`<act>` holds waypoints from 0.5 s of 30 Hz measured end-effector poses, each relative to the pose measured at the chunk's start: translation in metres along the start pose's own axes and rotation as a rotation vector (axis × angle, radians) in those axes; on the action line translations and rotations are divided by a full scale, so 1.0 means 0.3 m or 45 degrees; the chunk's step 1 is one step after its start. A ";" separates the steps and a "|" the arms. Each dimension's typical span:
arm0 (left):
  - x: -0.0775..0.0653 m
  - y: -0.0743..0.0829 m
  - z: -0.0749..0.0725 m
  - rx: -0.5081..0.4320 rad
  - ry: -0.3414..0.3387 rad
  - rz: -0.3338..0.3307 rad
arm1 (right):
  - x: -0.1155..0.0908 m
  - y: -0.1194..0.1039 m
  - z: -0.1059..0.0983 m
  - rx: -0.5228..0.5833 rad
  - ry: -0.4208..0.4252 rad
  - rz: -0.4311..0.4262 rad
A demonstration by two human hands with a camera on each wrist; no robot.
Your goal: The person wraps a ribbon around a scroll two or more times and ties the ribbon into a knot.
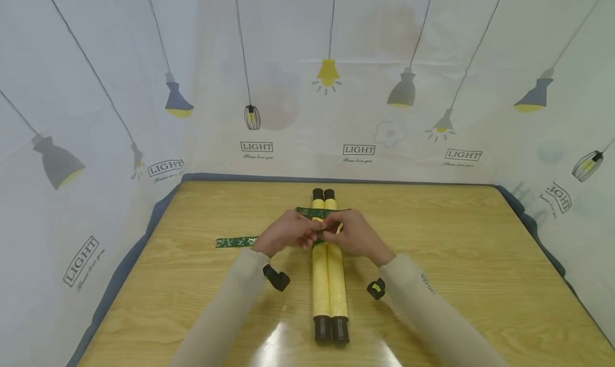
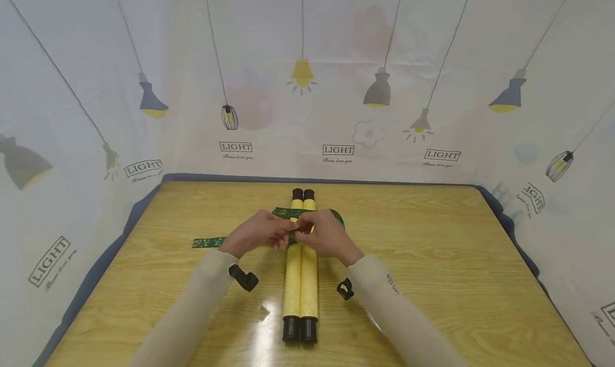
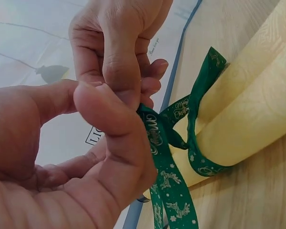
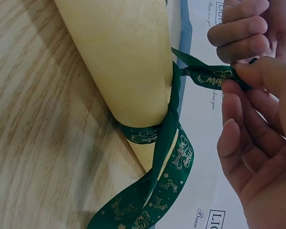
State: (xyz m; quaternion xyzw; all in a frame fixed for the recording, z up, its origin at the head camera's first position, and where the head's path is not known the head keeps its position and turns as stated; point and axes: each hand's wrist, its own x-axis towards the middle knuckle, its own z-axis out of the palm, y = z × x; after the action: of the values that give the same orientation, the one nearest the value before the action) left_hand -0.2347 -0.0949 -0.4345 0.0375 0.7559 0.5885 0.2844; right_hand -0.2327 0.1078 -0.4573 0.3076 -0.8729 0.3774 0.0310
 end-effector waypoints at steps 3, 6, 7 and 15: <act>0.008 -0.007 -0.004 -0.046 -0.021 -0.005 | -0.001 0.007 0.005 -0.006 0.031 0.006; 0.010 -0.011 -0.014 -0.027 -0.053 0.006 | -0.003 0.012 0.006 0.001 0.051 0.000; 0.010 -0.011 -0.019 -0.011 -0.053 0.013 | -0.003 0.013 0.006 0.005 0.054 -0.006; 0.013 0.002 -0.086 0.244 0.087 0.206 | -0.006 0.021 0.001 -0.013 0.042 0.024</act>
State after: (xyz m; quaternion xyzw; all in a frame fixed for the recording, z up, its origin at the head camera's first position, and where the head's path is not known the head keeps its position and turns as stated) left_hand -0.2502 -0.1156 -0.4317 0.1053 0.8123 0.5356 0.2054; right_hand -0.2346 0.1119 -0.4619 0.2930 -0.8771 0.3782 0.0432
